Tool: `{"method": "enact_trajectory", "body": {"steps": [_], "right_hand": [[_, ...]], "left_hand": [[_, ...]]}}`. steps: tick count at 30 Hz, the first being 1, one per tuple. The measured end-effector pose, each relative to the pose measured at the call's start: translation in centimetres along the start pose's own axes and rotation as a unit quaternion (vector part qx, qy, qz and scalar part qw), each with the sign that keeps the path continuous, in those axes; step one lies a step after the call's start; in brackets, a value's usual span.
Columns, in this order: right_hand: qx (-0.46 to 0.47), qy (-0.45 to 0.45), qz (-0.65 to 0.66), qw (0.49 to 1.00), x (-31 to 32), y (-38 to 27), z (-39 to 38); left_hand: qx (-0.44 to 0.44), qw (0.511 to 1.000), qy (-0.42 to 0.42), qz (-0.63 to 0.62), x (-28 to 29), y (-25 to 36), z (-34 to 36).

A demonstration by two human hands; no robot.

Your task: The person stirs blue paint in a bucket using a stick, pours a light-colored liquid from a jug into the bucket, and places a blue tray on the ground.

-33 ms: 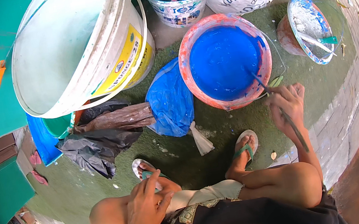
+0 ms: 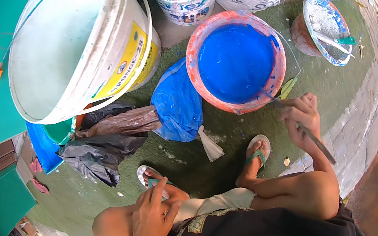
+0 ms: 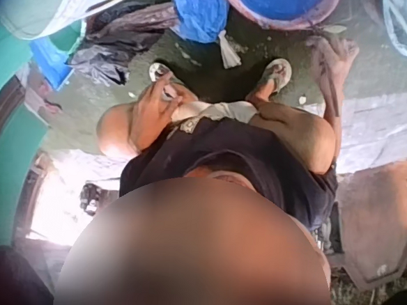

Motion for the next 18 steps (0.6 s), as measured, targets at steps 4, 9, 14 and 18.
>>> {"method": "enact_trajectory", "body": {"steps": [4, 9, 14, 18], "right_hand": [[0.041, -0.004, 0.044, 0.998, -2.2, 0.0, 0.8], [-0.010, 0.044, -0.086, 0.995, -1.2, 1.8, 2.9], [-0.036, 0.012, 0.082, 0.996, 1.4, 0.6, 0.4], [-0.159, 0.043, 0.345, 0.924, -1.5, 1.4, 0.2]], "left_hand": [[-0.012, 1.000, 0.004, 0.001, -0.2, -0.4, 0.6], [-0.050, 0.999, 0.014, 0.007, 0.0, -1.1, 1.0], [-0.053, 0.998, 0.014, 0.005, -0.3, -1.4, 1.0], [-0.063, 0.998, 0.007, 0.003, -0.1, -1.4, 1.1]]}}
Point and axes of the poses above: each hand's wrist, its own z-axis towards the middle knuckle, its own x-axis out of the back of the hand, y = z × x, the point moved 1 cm from there along z, towards the middle knuckle, and after that the axes turned 10 degrees about -y, right-handed, at the moved point
